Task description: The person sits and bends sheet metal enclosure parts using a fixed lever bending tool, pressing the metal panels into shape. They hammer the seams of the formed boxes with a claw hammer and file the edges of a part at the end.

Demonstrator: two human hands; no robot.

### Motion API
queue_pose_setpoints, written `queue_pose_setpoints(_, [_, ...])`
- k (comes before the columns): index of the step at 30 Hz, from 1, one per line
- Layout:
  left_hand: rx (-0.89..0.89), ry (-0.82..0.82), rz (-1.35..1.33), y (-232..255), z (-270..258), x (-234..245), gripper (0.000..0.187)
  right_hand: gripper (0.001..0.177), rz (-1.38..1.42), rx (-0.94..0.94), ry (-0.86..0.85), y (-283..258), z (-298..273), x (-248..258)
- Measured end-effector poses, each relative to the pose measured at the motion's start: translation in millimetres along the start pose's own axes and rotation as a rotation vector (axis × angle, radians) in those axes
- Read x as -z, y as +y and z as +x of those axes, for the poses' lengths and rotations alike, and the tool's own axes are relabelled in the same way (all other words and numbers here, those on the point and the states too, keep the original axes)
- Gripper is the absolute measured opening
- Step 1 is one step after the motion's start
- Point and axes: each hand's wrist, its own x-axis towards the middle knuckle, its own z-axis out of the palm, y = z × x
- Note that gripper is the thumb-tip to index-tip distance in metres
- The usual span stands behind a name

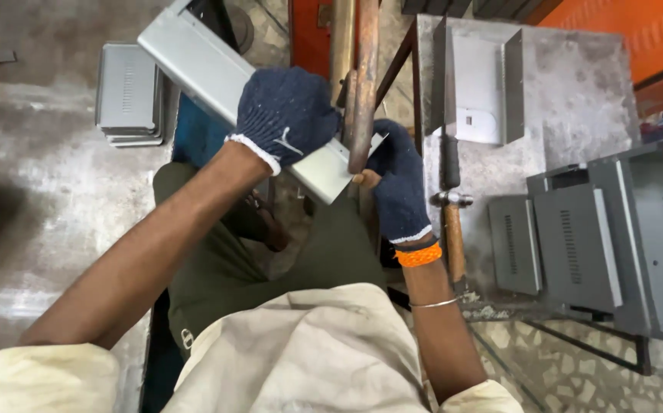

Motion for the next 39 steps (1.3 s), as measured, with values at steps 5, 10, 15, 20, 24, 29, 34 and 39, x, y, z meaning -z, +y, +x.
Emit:
queue_pose_setpoints(5, [-0.056, 0.020, -0.074, -11, 5, -4, 0.020, 0.071, -0.047, -0.033, -0.029, -26, 5, -5])
queue_pose_setpoints(10, [-0.019, 0.016, -0.007, -10, 25, -11, 0.027, 0.062, -0.094, 0.063, -0.001, -10, 20, 9])
queue_pose_setpoints(15, [-0.018, -0.037, 0.025, -14, 34, -27, 0.027, 0.068, -0.001, -0.012, 0.062, 0, 28, 22])
queue_pose_setpoints(20, [0.033, -0.054, -0.021, -15, 18, -43, 0.027, 0.069, 0.154, -0.054, -0.029, 28, 40, 45])
queue_pose_setpoints(24, [0.040, -0.027, -0.033, -17, 30, -49, 0.027, 0.072, -0.115, 0.080, -0.078, 7, 37, 33])
queue_pose_setpoints(29, [0.109, -0.070, -0.120, -16, 28, -45, 0.032, 0.053, 0.277, -0.067, 0.038, 40, 29, 36])
queue_pose_setpoints(34, [0.075, -0.102, -0.084, -16, 24, -36, 0.035, 0.043, 0.313, -0.123, 0.101, 49, 20, 37])
queue_pose_setpoints(39, [0.135, -0.156, -0.079, -18, 21, -21, 0.032, 0.047, 0.229, -0.209, 0.122, 36, 20, 22])
